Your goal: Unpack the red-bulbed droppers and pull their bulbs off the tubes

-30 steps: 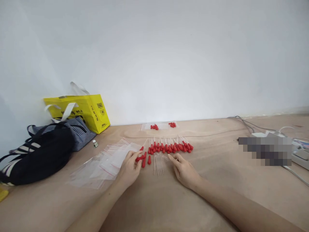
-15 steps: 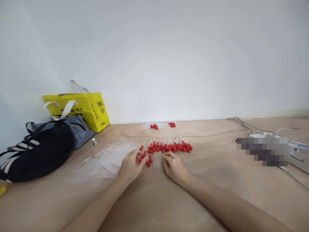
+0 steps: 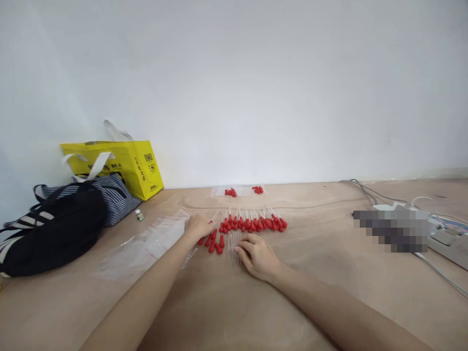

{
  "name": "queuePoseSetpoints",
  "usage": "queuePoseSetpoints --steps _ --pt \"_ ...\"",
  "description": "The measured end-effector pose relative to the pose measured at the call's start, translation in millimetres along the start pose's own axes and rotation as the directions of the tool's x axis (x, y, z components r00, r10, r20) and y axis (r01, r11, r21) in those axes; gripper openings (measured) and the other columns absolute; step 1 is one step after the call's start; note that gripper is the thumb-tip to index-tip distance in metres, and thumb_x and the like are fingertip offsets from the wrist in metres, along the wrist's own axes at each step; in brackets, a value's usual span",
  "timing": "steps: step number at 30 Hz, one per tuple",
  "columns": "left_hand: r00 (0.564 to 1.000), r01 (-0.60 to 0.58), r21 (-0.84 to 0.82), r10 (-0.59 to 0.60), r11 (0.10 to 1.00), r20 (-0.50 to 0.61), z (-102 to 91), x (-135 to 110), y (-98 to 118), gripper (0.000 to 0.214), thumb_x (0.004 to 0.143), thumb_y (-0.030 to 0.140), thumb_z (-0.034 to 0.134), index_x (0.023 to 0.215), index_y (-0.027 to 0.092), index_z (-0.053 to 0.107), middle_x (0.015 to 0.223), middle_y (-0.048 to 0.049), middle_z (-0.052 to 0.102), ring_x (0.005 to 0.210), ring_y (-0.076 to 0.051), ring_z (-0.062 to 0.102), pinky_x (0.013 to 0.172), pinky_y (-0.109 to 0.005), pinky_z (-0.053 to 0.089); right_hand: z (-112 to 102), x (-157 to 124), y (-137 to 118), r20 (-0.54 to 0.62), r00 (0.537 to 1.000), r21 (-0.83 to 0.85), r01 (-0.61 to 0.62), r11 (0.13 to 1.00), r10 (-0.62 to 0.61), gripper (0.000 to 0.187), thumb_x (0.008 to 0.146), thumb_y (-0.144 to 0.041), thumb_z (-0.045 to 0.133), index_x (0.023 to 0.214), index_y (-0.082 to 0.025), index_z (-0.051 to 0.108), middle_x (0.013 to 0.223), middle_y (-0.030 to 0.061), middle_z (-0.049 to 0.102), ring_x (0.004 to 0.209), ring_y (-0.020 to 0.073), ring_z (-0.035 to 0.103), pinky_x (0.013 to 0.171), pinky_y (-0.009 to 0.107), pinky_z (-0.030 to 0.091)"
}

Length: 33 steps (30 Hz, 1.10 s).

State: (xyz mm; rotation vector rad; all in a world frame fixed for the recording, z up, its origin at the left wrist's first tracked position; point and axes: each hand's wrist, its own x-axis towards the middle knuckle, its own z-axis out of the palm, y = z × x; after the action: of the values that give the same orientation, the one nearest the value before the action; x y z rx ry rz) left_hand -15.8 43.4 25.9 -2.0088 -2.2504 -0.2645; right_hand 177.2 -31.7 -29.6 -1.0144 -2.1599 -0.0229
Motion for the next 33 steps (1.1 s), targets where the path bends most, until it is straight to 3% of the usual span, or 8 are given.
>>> queuePoseSetpoints --steps 4,6,8,11,14,17,21,33 --pt "0.992 -0.047 0.052 0.053 0.998 -0.114 -16.1 -21 -6 0.023 0.072 0.031 0.045 0.061 0.016 0.06 0.075 -0.012 0.064 0.085 -0.028 0.057 0.069 -0.035 0.039 -9 -8 5 -0.123 0.991 -0.027 0.04 0.999 -0.043 0.019 0.082 -0.024 0.044 0.079 -0.019 0.061 0.077 0.004 0.058 0.073 0.014 0.05 0.067 0.027 0.039" --pt "0.961 -0.161 0.067 0.172 0.985 -0.215 -21.3 -40 -9 0.021 0.074 0.03 0.044 0.067 0.016 0.059 0.081 -0.0104 0.062 0.089 -0.026 0.054 0.074 -0.036 0.036 -15 -12 9 -0.192 0.98 -0.044 0.052 0.998 -0.059 0.017 0.081 -0.022 0.045 0.085 -0.019 0.061 0.075 0.0043 0.057 0.071 0.0145 0.049 0.065 0.028 0.038" --pt "0.851 -0.389 0.092 0.395 0.917 -0.345 -21.7 -60 -10 0.019 0.075 0.028 0.045 0.067 0.016 0.057 0.076 -0.0073 0.061 0.08 -0.023 0.054 0.072 -0.034 0.036 -22 -17 15 -0.242 0.966 -0.083 0.073 0.994 -0.091 0.02 0.079 -0.021 0.046 0.093 -0.018 0.06 0.079 0.0057 0.058 0.073 0.0156 0.049 0.066 0.03 0.038" --pt "0.635 -0.639 0.145 0.625 0.755 -0.455 -15.1 -87 -3 0.019 0.078 0.025 0.044 0.065 0.017 0.056 0.07 -0.0045 0.059 0.069 -0.018 0.052 0.067 -0.032 0.035 -29 -21 21 -0.228 0.954 -0.191 0.153 0.97 -0.196 0.029 0.079 -0.018 0.046 0.108 -0.019 0.054 0.095 0.0084 0.058 0.088 0.0181 0.05 0.075 0.035 0.039" --pt "0.464 -0.74 0.223 0.721 0.635 -0.514 -6.3 -101 9 0.019 0.08 0.022 0.042 0.069 0.017 0.057 0.071 -0.0035 0.059 0.069 -0.015 0.051 0.07 -0.032 0.035 -31 -22 23 -0.141 0.941 -0.271 0.263 0.926 -0.308 0.035 0.08 -0.014 0.044 0.113 -0.022 0.051 0.107 0.0068 0.057 0.101 0.0183 0.047 0.088 0.04 0.033" --pt "0.358 -0.771 0.308 0.779 0.558 -0.514 0.3 -103 16 0.017 0.08 0.019 0.042 0.071 0.016 0.057 0.069 -0.0028 0.058 0.069 -0.015 0.051 0.073 -0.033 0.036 -28 -20 24 -0.08 0.922 -0.262 0.347 0.9 -0.379 0.033 0.082 -0.013 0.042 0.112 -0.024 0.051 0.107 0.0039 0.059 0.104 0.0178 0.046 0.096 0.044 0.026" --pt "0.324 -0.784 0.323 0.793 0.531 -0.516 5.2 -101 18 0.014 0.079 0.018 0.045 0.073 0.016 0.058 0.07 -0.0025 0.059 0.07 -0.016 0.053 0.073 -0.035 0.037 -21 -17 25 -0.101 0.915 -0.217 0.362 0.907 -0.39 0.028 0.083 -0.013 0.041 0.106 -0.02 0.055 0.092 0.002 0.065 0.097 0.0163 0.051 0.098 0.044 0.026" --pt "0.398 -0.81 0.167 0.737 0.562 -0.546 12.8 -98 24 0.025 0.084 0.014 0.038 0.095 0.017 0.06 0.1 -0.0028 0.065 0.097 -0.018 0.055 0.091 -0.04 0.035 -19 -16 21 -0.138 0.879 -0.291 0.405 0.867 -0.457 0.03 0.083 -0.008 0.035 0.102 -0.017 0.056 0.085 0.0043 0.066 0.095 0.0162 0.054 0.098 0.045 0.03"
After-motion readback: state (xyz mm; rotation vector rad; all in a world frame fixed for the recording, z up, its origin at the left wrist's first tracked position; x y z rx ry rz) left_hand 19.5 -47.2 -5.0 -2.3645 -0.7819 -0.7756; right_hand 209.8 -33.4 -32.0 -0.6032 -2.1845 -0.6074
